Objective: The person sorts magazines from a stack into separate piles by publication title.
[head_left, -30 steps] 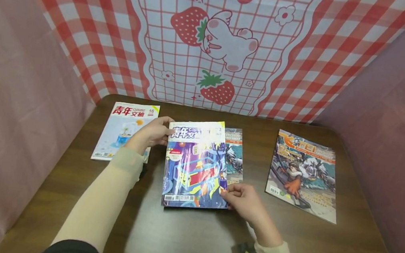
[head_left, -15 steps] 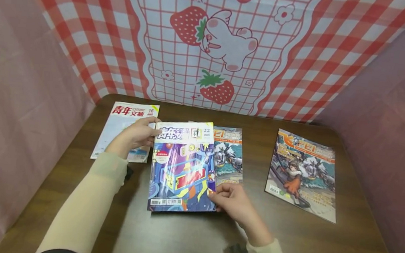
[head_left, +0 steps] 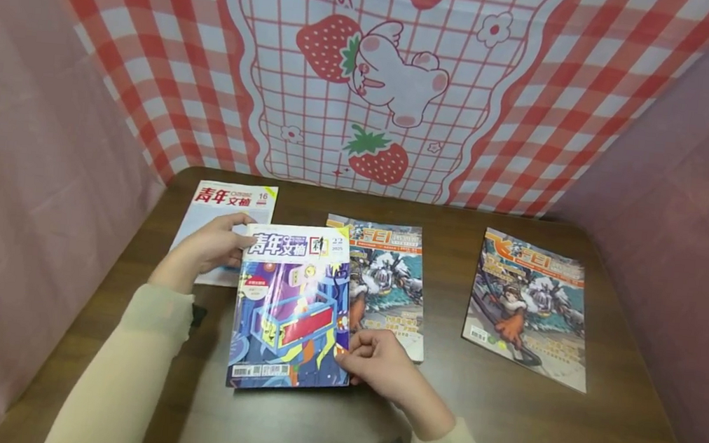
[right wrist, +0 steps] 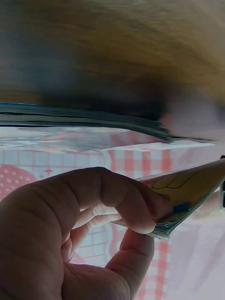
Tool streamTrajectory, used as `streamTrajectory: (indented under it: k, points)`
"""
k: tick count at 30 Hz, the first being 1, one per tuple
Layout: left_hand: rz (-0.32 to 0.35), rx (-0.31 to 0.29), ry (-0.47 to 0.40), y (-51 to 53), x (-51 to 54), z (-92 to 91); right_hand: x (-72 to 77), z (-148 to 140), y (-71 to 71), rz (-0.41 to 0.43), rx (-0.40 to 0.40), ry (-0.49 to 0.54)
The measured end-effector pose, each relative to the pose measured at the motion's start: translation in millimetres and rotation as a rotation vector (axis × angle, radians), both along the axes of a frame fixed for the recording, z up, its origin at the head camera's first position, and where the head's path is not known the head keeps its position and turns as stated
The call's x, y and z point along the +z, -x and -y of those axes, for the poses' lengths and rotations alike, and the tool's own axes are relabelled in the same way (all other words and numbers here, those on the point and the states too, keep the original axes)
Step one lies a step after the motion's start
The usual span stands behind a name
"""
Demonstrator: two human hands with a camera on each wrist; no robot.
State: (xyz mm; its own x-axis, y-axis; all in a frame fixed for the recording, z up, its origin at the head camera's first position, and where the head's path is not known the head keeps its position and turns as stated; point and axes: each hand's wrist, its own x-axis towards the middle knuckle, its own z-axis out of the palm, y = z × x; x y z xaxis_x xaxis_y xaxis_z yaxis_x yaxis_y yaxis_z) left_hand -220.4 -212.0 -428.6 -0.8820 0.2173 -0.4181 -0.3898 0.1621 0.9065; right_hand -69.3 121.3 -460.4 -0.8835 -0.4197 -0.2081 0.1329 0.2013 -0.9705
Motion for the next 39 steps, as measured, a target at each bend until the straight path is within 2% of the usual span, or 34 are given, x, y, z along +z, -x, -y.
streamTrajectory:
  k: [14,22,28,34,39]
  points:
    - [0.021,-0.024,0.046,-32.9,4.8,28.1,-3.1,28,-15.3,0.044,0.140,-0.015]
    - [0.041,-0.061,0.076,-46.3,0.4,39.4,-5.3,40,-25.1,0.035,0.195,-0.034]
    - [0.041,-0.130,0.103,-56.7,-2.0,53.9,-3.8,48,-29.7,0.022,0.250,-0.088]
    - [0.077,-0.165,0.116,-65.0,-9.6,65.6,-1.6,62,-36.1,0.028,0.289,-0.132]
    - [0.078,-0.176,0.188,-69.3,-14.1,65.7,-2.4,69,-37.5,0.020,0.297,-0.167]
